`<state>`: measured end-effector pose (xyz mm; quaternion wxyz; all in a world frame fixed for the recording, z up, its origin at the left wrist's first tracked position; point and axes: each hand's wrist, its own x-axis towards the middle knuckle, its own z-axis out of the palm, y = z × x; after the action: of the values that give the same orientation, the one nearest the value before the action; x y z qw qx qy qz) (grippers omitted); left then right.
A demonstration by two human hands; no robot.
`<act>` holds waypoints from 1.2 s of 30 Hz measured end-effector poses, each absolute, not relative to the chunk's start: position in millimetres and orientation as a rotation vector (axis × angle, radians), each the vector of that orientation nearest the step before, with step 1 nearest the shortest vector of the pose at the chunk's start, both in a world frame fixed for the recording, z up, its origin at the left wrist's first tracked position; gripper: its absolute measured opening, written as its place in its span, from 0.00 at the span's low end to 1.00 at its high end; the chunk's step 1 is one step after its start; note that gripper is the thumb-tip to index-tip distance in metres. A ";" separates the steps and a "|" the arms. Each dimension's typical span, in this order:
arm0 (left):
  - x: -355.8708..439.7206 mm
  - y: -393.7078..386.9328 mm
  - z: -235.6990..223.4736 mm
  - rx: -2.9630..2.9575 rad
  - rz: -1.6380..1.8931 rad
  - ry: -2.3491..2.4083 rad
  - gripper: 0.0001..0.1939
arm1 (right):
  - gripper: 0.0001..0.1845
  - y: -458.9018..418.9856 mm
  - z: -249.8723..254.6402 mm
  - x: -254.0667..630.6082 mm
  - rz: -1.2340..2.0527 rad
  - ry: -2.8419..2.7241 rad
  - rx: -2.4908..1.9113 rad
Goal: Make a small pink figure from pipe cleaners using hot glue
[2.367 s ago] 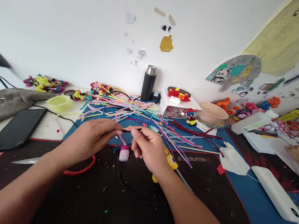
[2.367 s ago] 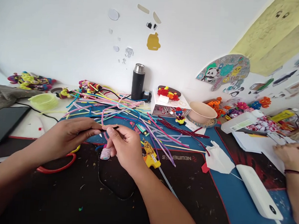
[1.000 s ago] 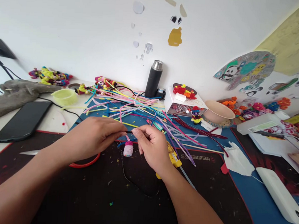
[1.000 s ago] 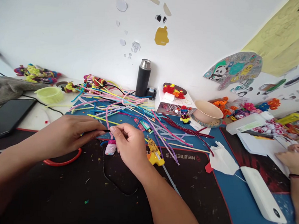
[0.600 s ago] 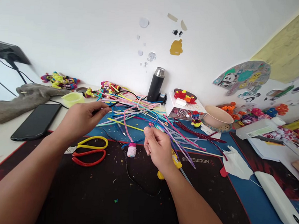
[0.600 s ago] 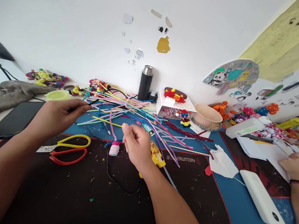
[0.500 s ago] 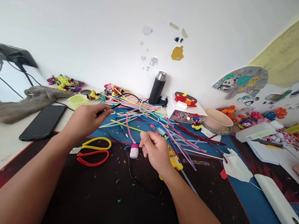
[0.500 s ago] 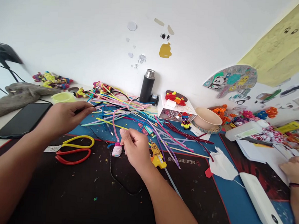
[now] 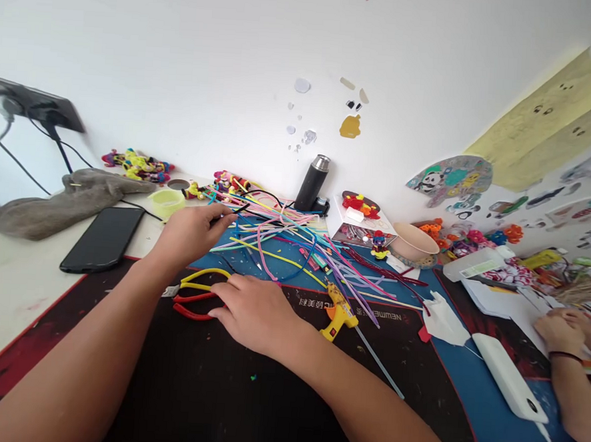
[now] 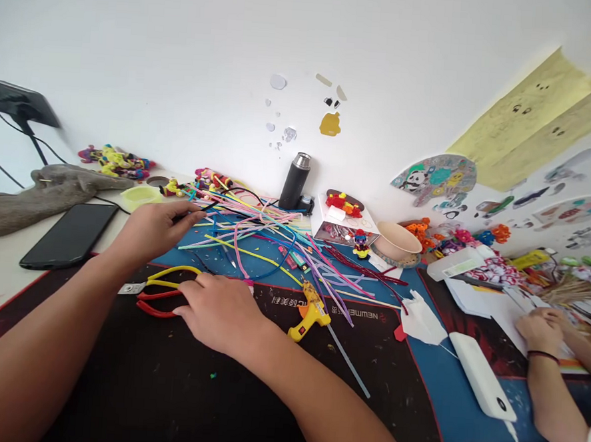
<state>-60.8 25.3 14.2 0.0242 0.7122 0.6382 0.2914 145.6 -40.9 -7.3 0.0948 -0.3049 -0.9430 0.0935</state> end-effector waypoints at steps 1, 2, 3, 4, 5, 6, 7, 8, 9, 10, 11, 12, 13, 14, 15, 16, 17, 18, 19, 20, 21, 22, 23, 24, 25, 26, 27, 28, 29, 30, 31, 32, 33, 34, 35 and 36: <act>-61.4 25.0 15.1 2.213 0.895 1.978 0.25 | 0.17 -39.7 -4.8 138.2 0.229 -2.819 -0.881; -61.9 24.7 15.9 2.220 0.885 1.986 0.25 | 0.16 -38.3 -2.4 131.4 0.192 -2.838 -0.865; -62.4 24.5 16.6 2.225 0.870 1.995 0.24 | 0.15 -36.7 -0.3 125.4 0.159 -2.863 -0.843; -62.8 24.3 17.2 2.228 0.855 2.003 0.24 | 0.14 -35.2 1.0 120.3 0.138 -2.884 -0.831; -63.1 24.2 17.7 2.229 0.843 2.009 0.24 | 0.13 -33.6 1.6 116.2 0.125 -2.905 -0.825; -63.3 24.1 18.1 2.228 0.834 2.014 0.24 | 0.11 -32.2 1.4 113.1 0.111 -2.929 -0.820; -63.4 24.0 18.4 2.227 0.827 2.019 0.23 | 0.10 -31.1 0.3 110.7 0.094 -2.948 -0.819; -63.3 24.0 18.6 2.225 0.822 2.023 0.23 | 0.09 -30.2 -1.3 108.9 0.074 -2.965 -0.817; -63.2 24.0 18.8 2.224 0.816 2.025 0.24 | 0.10 -29.8 -3.3 107.6 0.054 -2.977 -0.813; -63.1 24.0 18.9 2.224 0.809 2.024 0.24 | 0.11 -29.6 -5.4 106.6 0.035 -2.985 -0.809; -62.9 24.1 18.9 2.226 0.802 2.021 0.24 | 0.13 -29.7 -7.4 105.8 0.025 -2.993 -0.800; -62.8 24.3 18.7 2.229 0.800 2.016 0.24 | 0.14 -30.0 -9.0 105.2 0.022 -2.998 -0.793; -62.8 24.6 18.3 2.234 0.801 2.010 0.24 | 0.14 -30.4 -10.3 104.7 0.025 -3.001 -0.788; -62.9 25.0 17.6 2.239 0.805 2.006 0.24 | 0.13 -30.8 -11.1 104.3 0.032 -3.001 -0.787; -63.1 25.5 16.7 2.243 0.811 2.004 0.24 | 0.12 -31.1 -11.7 104.2 0.040 -2.997 -0.789; -63.4 26.1 15.6 2.244 0.821 2.005 0.24 | 0.12 -31.3 -12.2 104.2 0.045 -2.988 -0.793; -63.8 26.7 14.3 2.245 0.831 2.006 0.24 | 0.12 -31.3 -12.7 104.4 0.046 -2.976 -0.795; -64.1 27.4 13.0 2.246 0.839 2.005 0.24 | 0.13 -31.2 -13.4 104.8 0.041 -2.963 -0.797; -64.5 28.0 11.8 2.249 0.845 2.002 0.24 | 0.14 -31.0 -14.3 105.3 0.034 -2.953 -0.797; -64.8 28.6 10.6 2.254 0.852 2.001 0.24 | 0.15 -30.7 -15.3 105.8 0.023 -2.944 -0.799; -65.1 29.1 9.7 2.261 0.856 1.997 0.24 | 0.15 -30.2 -16.4 106.3 0.012 -2.937 -0.802; -65.3 29.4 9.0 2.267 0.858 1.995 0.24 | 0.15 -29.6 -17.4 106.6 0.002 -2.931 -0.807; -65.4 29.6 8.7 2.272 0.856 1.992 0.24 | 0.15 -28.9 -18.2 106.8 -0.007 -2.924 -0.812; -65.5 29.6 8.7 2.272 0.853 1.992 0.24 | 0.14 -28.1 -18.9 106.8 -0.016 -2.915 -0.815; -65.6 29.4 9.0 2.269 0.849 1.990 0.23 | 0.14 -27.2 -19.4 106.7 -0.024 -2.905 -0.816; -65.6 29.1 9.5 2.266 0.844 1.988 0.23 | 0.13 -26.2 -19.8 106.3 -0.029 -2.895 -0.818; -65.6 28.7 10.1 2.264 0.840 1.985 0.23 | 0.13 -25.3 -20.2 105.7 -0.031 -2.891 -0.817; -65.7 28.3 10.8 2.263 0.839 1.983 0.23 | 0.13 -24.4 -20.6 105.0 -0.027 -2.893 -0.813; -65.8 28.0 11.6 2.263 0.840 1.982 0.23 | 0.13 -23.8 -21.0 104.1 -0.022 -2.900 -0.808; -66.0 27.6 12.2 2.263 0.843 1.981 0.23 | 0.13 -23.4 -21.4 103.0 -0.015 -2.910 -0.803; -66.1 27.4 12.8 2.263 0.844 1.979 0.23 | 0.13 -23.3 -21.7 102.0 -0.005 -2.923 -0.797; -66.3 27.3 13.2 2.261 0.845 1.976 0.22 | 0.13 -23.6 -21.8 100.9 0.007 -2.937 -0.794; -66.4 27.3 13.6 2.260 0.845 1.972 0.22 | 0.12 -24.3 -21.7 99.9 0.024 -2.950 -0.793; -66.6 27.3 13.8 2.260 0.843 1.968 0.22 | 0.12 -25.4 -21.1 99.1 0.044 -2.962 -0.797; -66.7 27.3 13.9 2.262 0.841 1.964 0.22 | 0.12 -26.8 -20.1 98.5 0.067 -2.970 -0.802; -66.8 27.4 14.0 2.265 0.839 1.961 0.22 | 0.11 -28.4 -18.6 98.1 0.091 -2.977 -0.805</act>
<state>-66.8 27.4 14.0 0.0151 0.7278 0.6303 0.2698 98.1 -28.4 -18.6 0.0283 -0.2610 -0.9645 0.0293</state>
